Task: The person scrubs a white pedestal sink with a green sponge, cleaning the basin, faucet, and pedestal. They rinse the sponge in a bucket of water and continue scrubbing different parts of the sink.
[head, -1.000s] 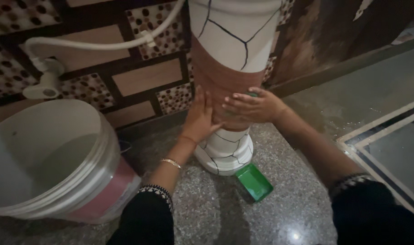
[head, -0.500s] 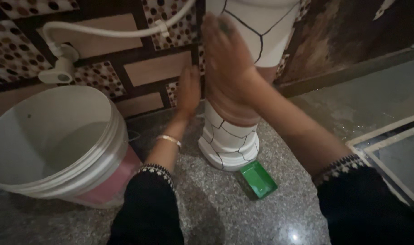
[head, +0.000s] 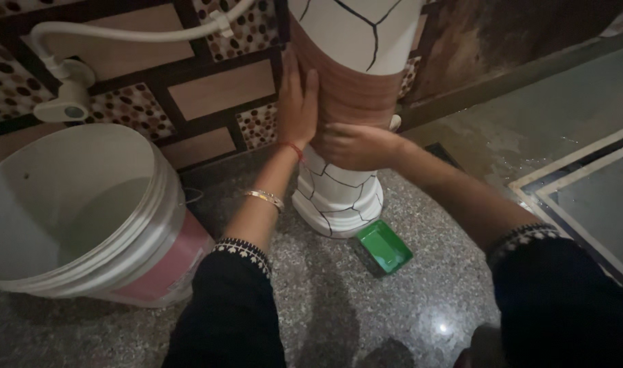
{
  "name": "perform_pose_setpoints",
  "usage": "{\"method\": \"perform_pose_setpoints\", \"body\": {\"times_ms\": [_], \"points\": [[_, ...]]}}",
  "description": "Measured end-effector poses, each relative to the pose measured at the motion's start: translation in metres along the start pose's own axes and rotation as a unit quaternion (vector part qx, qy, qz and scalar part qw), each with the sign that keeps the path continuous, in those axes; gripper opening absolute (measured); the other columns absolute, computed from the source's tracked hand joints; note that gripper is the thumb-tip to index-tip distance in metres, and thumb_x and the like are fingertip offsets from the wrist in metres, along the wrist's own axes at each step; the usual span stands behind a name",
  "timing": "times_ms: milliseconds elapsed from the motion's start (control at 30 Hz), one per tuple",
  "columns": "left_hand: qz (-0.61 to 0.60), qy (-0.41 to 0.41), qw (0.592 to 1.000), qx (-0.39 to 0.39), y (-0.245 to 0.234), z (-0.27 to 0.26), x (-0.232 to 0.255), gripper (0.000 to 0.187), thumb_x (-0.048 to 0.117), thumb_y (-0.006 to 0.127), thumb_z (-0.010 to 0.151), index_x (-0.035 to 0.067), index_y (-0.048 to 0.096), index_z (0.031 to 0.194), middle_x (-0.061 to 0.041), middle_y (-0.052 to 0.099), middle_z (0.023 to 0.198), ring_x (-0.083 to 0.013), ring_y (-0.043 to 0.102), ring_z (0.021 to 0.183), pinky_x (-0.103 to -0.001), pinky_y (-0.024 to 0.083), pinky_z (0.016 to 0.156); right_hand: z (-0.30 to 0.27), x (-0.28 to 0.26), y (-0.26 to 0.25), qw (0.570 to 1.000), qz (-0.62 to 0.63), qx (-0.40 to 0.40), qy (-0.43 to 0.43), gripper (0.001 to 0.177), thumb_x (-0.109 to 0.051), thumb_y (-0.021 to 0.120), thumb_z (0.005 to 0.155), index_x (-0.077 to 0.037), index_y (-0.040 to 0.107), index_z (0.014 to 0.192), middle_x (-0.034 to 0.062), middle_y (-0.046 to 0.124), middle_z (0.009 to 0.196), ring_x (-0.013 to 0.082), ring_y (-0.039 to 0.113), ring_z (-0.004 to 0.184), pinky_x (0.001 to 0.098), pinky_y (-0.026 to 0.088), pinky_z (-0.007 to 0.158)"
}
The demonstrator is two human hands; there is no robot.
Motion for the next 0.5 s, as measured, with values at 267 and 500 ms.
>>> {"method": "perform_pose_setpoints", "body": {"times_ms": [267, 500], "points": [[0.123, 0.064, 0.99, 0.023, 0.023, -0.004, 0.016, 0.088, 0.06, 0.035, 0.113, 0.0, 0.001, 0.167, -0.025, 0.003, 0.176, -0.0417, 0.007, 0.165, -0.049, 0.015, 0.136, -0.085, 0.006, 0.064, 0.967, 0.02, 0.155, 0.201, 0.075, -0.055, 0.062, 0.109, -0.032, 0.03, 0.173, -0.0009, 0.017, 0.179, 0.022, 0.008, 0.164, 0.0488, 0.003, 0.133], [0.189, 0.138, 0.97, 0.066, 0.036, -0.034, 0.033, 0.11, 0.067, 0.055, 0.105, 0.001, -0.011, 0.164, -0.032, -0.007, 0.169, -0.0489, -0.002, 0.16, -0.056, 0.009, 0.134, -0.084, 0.007, 0.096, 0.821, 0.277, 0.255, 0.429, 0.082, -0.05, 0.064, 0.113, -0.011, 0.022, 0.172, 0.0157, 0.001, 0.177, 0.0361, -0.006, 0.165, 0.054, 0.005, 0.136]]}}
Point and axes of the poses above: each hand's wrist, its own z-axis towards the middle knuckle, its own y-axis out of the palm, x = y × z, the point moved 4 cm from there along z, towards the middle knuckle
